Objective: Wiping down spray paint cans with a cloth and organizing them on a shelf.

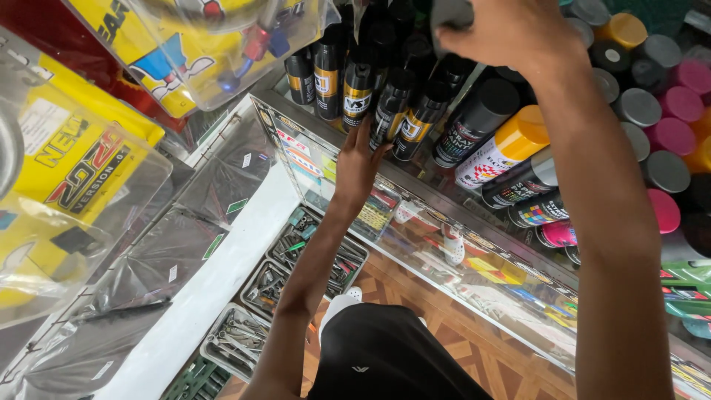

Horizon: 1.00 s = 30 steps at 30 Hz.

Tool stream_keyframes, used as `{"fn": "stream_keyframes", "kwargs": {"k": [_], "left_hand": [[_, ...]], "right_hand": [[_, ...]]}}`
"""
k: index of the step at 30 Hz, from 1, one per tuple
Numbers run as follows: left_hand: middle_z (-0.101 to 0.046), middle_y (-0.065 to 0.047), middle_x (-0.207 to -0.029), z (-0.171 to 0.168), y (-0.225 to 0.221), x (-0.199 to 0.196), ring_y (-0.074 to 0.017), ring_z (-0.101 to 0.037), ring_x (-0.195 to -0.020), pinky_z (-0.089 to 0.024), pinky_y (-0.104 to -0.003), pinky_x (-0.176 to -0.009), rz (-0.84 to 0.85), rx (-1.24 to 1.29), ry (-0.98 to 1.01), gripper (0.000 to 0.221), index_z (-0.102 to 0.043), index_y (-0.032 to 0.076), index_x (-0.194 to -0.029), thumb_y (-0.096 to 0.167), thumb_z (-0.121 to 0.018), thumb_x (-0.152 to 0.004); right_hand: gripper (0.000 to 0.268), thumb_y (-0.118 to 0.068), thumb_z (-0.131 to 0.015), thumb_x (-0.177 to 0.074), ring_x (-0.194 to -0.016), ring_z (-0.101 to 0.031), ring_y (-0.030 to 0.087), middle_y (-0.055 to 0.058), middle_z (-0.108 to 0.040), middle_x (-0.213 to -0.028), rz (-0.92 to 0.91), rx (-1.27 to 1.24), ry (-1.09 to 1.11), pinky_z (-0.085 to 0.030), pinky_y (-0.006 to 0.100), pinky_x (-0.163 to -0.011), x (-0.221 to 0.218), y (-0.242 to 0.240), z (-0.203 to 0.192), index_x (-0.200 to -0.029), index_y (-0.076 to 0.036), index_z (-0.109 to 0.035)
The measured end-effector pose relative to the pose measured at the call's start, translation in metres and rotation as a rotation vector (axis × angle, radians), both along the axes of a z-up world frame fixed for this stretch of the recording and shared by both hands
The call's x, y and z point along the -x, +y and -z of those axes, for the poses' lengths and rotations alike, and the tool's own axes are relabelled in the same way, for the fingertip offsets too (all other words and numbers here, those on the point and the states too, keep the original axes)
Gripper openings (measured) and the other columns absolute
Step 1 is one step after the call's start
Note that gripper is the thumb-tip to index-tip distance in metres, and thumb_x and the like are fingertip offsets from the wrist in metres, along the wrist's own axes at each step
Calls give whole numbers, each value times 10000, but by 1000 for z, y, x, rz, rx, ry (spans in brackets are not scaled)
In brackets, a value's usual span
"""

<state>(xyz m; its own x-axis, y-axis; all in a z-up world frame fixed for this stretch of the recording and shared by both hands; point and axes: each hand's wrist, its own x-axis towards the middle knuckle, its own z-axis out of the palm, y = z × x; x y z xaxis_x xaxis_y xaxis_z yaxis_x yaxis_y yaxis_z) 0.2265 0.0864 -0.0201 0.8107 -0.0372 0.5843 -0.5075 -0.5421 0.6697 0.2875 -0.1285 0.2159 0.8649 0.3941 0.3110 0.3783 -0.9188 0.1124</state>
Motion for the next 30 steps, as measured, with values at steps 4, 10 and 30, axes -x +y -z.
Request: {"fn": "stream_keyframes", "kwargs": {"k": [4,10,30], "left_hand": [[-649,-209,-1229,1,-2,0,-349,-734,-887,-617,-438,-688,13,12,-7,593,-493,-23,-1384,140,-787,-897],[-652,-187,-1237,3,-5,-2,-324,-738,-890,-636,-416,-698,-20,13,1,603,-483,13,-1411,188,-774,-913],[-669,-229,-1154,18,-4,-2,-323,-735,-792,-637,-395,-649,-14,19,69,576,-516,-60,-1346,138,-784,-876]], "right_hand": [[461,-278,-834,-858,-632,-698,324,125,-777,-965,-171,37,28,-570,444,-591,-16,2,10,-1263,-70,-764],[710,-125,-880,-609,-757,-698,364,127,-744,-1081,-221,25,163,-555,476,-692,-31,15,21,-1303,-84,-735],[702,72,-684,-635,-672,-701,392,108,-772,-1022,-205,110,204,-562,494,-592,-25,27,-4,-1310,-115,-725]]}}
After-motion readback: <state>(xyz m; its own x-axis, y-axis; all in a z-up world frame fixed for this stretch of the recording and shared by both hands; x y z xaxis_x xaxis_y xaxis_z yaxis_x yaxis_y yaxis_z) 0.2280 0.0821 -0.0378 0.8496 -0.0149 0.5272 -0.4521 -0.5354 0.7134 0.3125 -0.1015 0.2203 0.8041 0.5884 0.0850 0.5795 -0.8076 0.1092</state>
